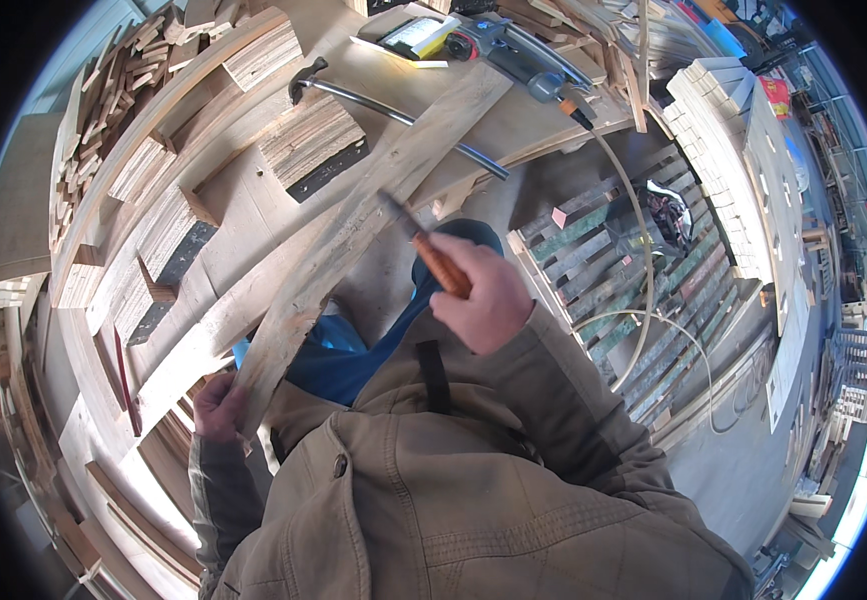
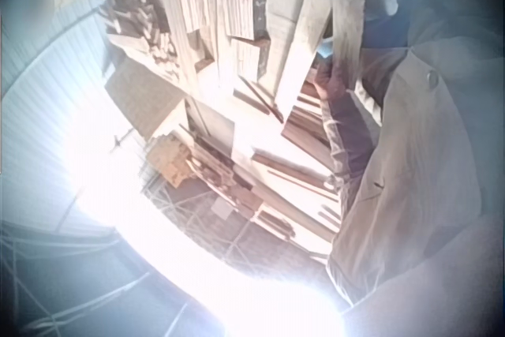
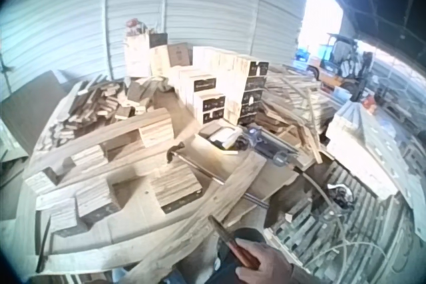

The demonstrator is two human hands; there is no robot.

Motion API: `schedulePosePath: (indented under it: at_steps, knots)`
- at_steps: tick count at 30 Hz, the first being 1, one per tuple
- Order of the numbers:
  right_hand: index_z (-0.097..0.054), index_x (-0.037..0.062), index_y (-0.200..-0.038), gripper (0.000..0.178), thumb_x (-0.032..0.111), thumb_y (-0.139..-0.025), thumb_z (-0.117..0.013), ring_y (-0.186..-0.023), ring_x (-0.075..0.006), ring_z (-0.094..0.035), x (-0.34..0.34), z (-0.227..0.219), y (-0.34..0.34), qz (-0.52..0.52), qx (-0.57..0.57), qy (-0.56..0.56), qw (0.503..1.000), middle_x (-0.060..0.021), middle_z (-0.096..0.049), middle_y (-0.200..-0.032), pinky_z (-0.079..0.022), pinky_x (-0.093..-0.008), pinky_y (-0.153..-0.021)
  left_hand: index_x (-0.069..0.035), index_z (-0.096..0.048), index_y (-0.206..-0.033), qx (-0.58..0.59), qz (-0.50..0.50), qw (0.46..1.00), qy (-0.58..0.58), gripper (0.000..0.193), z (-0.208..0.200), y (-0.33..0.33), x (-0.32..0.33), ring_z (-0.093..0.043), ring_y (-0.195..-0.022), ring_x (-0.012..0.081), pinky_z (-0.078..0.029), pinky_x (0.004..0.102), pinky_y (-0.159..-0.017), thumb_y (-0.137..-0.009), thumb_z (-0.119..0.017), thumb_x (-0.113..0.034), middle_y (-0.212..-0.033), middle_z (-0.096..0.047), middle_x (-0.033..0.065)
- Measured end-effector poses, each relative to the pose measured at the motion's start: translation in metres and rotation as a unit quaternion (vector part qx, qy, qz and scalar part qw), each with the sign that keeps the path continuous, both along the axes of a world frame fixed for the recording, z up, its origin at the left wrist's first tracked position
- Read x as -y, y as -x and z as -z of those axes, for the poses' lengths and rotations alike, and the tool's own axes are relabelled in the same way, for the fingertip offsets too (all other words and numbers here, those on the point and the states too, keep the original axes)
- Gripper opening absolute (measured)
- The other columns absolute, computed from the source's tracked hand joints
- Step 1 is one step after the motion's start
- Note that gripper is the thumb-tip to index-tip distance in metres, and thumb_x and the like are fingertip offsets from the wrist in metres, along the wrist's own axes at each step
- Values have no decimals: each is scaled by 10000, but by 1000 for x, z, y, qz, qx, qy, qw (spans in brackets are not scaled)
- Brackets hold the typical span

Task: The person uses a hammer and chisel to mark and shape a thin wooden strip on a workbench. They repeatedly strike the chisel to remove material along the edge of the strip, then inspect the shaped edge. The workbench is cluttered with stacks of wood pieces and tools.

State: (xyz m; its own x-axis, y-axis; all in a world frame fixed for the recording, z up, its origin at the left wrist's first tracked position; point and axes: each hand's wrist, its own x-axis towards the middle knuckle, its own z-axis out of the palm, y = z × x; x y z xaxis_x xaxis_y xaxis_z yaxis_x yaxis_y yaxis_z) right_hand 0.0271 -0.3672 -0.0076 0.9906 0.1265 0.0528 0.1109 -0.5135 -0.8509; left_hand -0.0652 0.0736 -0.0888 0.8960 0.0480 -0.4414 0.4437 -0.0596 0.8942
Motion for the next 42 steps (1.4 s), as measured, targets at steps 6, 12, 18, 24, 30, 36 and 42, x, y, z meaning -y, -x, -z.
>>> schedulePosePath:
  at_steps: [6, 12, 18, 24, 30, 36, 42]
  knots:
    - [-602, 21, -1363, 600, 108, -783, -730, -956, -381, -679, 3, 2, -4, 2, -32, 120, 992, -225, -685, -1091, -539, -416, -843, 40, -717, -1150, 18, -1, 1000, -19, 247, 3, 0, 6, -639, -837, 96, -518, 258, -775, -942, -724, -95, -971, -735, 42]
    - [-597, 15, -1363, 621, 114, -767, -738, -975, -385, -679, 14, 2, -10, 35, 1, 14, 999, -253, -687, -1069, -542, -403, -867, 38, -717, -1153, 2, -13, 1000, -1, 248, -4, 3, 4, -640, -835, 100, -518, 264, -778, -942, -720, -93, -961, -735, 41]
    - [-568, 2, -1416, 657, 108, -792, -748, -1006, -384, -690, -5, -1, 6, -42, -53, 119, 991, -238, -679, -1164, -542, -412, -892, 41, -715, -1160, 24, -3, 999, -26, 275, -3, 1, 10, -640, -836, 99, -520, 266, -778, -938, -732, -120, -960, -736, 39]
    - [-583, -36, -1382, 624, 86, -789, -731, -1084, -284, -693, 5, -12, -9, 39, -39, 34, 998, -233, -689, -1209, -517, -367, -958, 49, -713, -1156, 27, -14, 999, -31, 275, -1, 4, 10, -646, -852, 104, -523, 268, -796, -937, -727, -118, -970, -739, 48]
    - [-599, -9, -1378, 638, 84, -766, -754, -1026, -339, -701, 0, -16, 3, -48, -127, 149, 979, -225, -693, -1167, -543, -377, -905, 50, -714, -1152, 16, -9, 1000, 2, 260, 2, 3, 5, -651, -881, 108, -524, 269, -819, -938, -716, -98, -987, -744, 53]
    - [-608, 36, -1358, 612, 113, -768, -749, -852, -368, -672, 11, -10, -13, 108, 15, 21, 994, -208, -673, -1009, -547, -414, -781, 50, -712, -1145, 24, -16, 1000, -10, 246, 4, 6, 3, -655, -882, 110, -524, 269, -820, -938, -713, -83, -989, -746, 52]
    - [-581, -19, -1394, 678, 129, -762, -777, -1086, -378, -672, 1, -15, 7, -134, -144, 114, 974, -241, -686, -1177, -529, -405, -957, 42, -716, -1139, 24, -15, 999, -16, 241, 1, 1, 9, -639, -853, 95, -513, 255, -790, -936, -724, -88, -968, -735, 38]
